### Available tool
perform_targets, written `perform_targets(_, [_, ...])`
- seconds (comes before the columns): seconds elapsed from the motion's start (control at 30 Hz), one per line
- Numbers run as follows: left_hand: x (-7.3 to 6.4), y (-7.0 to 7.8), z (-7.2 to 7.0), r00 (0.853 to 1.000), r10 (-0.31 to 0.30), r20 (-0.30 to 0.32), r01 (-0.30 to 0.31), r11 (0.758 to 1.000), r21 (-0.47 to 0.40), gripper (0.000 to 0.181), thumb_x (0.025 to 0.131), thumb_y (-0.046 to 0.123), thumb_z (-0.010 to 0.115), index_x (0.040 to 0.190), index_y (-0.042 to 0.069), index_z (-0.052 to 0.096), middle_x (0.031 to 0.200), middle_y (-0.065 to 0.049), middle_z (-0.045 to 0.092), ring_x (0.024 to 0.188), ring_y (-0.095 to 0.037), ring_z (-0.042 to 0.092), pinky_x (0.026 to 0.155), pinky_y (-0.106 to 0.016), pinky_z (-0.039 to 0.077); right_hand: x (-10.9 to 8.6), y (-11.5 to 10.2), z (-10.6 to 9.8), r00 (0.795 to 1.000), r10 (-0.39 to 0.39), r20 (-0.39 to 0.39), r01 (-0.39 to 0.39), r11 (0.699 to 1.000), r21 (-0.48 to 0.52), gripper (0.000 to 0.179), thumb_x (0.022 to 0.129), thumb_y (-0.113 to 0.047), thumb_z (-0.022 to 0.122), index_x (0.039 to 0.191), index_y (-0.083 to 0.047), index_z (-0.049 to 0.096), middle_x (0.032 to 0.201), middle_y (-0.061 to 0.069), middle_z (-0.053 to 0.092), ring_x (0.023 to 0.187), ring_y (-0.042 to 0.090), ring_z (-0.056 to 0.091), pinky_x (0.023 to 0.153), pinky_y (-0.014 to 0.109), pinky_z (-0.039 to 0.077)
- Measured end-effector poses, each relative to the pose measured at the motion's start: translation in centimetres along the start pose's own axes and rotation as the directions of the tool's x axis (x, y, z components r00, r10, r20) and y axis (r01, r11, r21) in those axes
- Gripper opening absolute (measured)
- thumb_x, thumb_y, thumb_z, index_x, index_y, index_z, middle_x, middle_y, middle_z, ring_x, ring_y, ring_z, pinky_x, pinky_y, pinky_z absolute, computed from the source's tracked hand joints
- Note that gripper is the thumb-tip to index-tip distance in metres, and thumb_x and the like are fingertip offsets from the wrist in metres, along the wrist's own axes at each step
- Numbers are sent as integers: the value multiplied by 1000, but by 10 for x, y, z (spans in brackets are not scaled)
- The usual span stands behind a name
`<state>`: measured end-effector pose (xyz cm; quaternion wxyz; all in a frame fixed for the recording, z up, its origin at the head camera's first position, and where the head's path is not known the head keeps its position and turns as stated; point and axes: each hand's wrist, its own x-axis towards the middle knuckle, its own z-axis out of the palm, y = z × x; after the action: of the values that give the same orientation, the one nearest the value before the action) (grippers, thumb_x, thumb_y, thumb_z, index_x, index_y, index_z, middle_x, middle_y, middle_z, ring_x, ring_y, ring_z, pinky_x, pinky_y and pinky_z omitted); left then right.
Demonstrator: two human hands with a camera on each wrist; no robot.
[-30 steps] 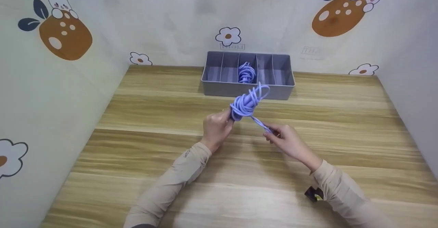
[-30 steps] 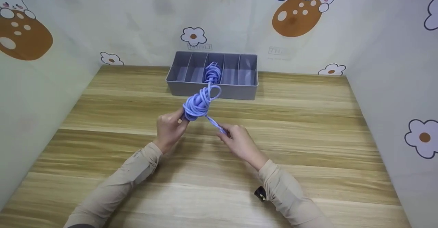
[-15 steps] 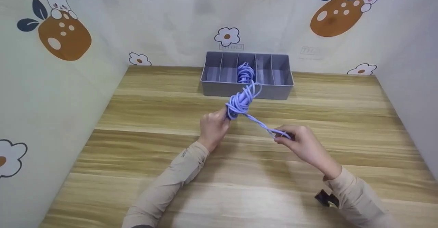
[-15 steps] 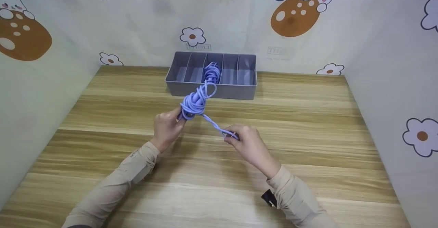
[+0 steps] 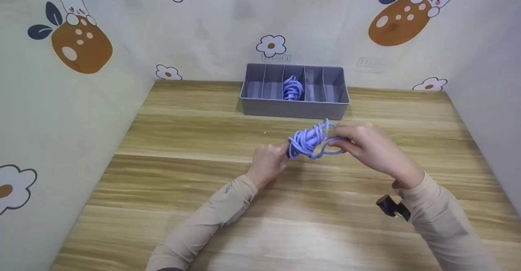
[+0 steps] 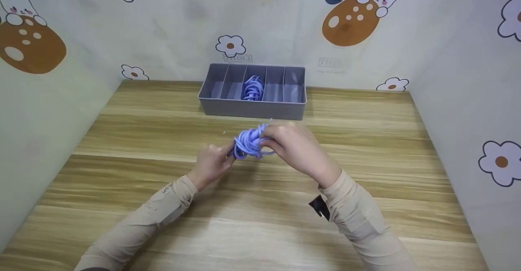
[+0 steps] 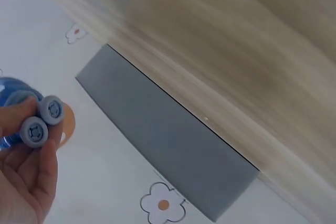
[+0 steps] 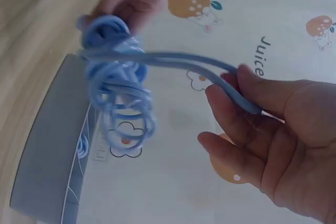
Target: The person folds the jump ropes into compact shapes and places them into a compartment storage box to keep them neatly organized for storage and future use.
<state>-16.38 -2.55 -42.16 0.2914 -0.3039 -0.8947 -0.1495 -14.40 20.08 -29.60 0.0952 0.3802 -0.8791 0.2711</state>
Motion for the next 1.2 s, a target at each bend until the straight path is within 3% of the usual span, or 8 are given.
perform_targets(0.13, [-2,5,0,992,121,23,-119,992,-48,14,71,10,68,83,10,60,53,1,59,41,-10,50,39,-24,38,9,14,0,999,-6,31,4,999,53,4,82,-7,65,84,-8,68,75,-4,61,64,5,50,54,20,45])
perform_targets(0.27, [-3,5,-1,978,210,-2,-208,964,-167,16,73,9,69,87,8,63,60,0,64,43,-9,53,41,-21,42,11,33,6,1000,17,26,-23,969,244,7,83,-4,62,83,-8,68,73,-4,60,60,5,47,50,19,42])
perform_targets(0.5, [-5,4,-1,970,238,-39,-235,897,-374,15,71,1,66,86,3,64,72,-6,69,56,-13,63,53,-19,51,11,52,25,998,54,20,-56,814,578,7,84,4,57,84,6,64,65,-3,57,51,1,48,41,16,40])
perform_targets(0.63, [-7,7,0,988,151,-27,-141,824,-549,12,71,-3,66,83,0,65,76,-9,69,62,-16,66,60,-17,52,10,54,39,978,209,-1,-131,615,778,17,85,6,54,84,-4,68,64,-7,58,51,1,51,42,13,41])
perform_targets(0.8, [-5,8,0,998,50,22,-21,716,-697,8,72,-7,63,79,-3,65,76,-12,69,63,-17,65,62,-11,50,12,46,54,913,408,-10,-84,214,973,15,87,-1,55,87,-13,63,62,-4,56,53,2,49,44,11,39])
perform_targets(0.93, [-2,10,-3,996,-15,93,82,639,-765,7,71,-9,63,75,-4,65,71,-13,68,59,-17,62,58,-14,50,12,42,60,909,414,43,-13,-75,997,6,85,-17,60,86,-11,60,65,-2,55,55,4,49,46,12,40])
perform_targets(1.1, [0,12,-5,966,-81,245,254,458,-852,6,71,-11,64,77,-9,65,73,-19,67,60,-15,60,60,-21,52,8,48,65,936,347,65,24,-244,969,15,84,-20,57,88,-7,63,71,0,57,62,8,50,54,14,42])
perform_targets(1.2, [0,12,-3,934,-118,336,357,313,-880,13,72,-13,62,85,-15,63,82,-26,66,69,-14,63,68,-26,54,5,52,68,933,354,61,45,-284,958,14,85,-17,57,87,-5,62,75,3,59,67,10,55,59,16,46])
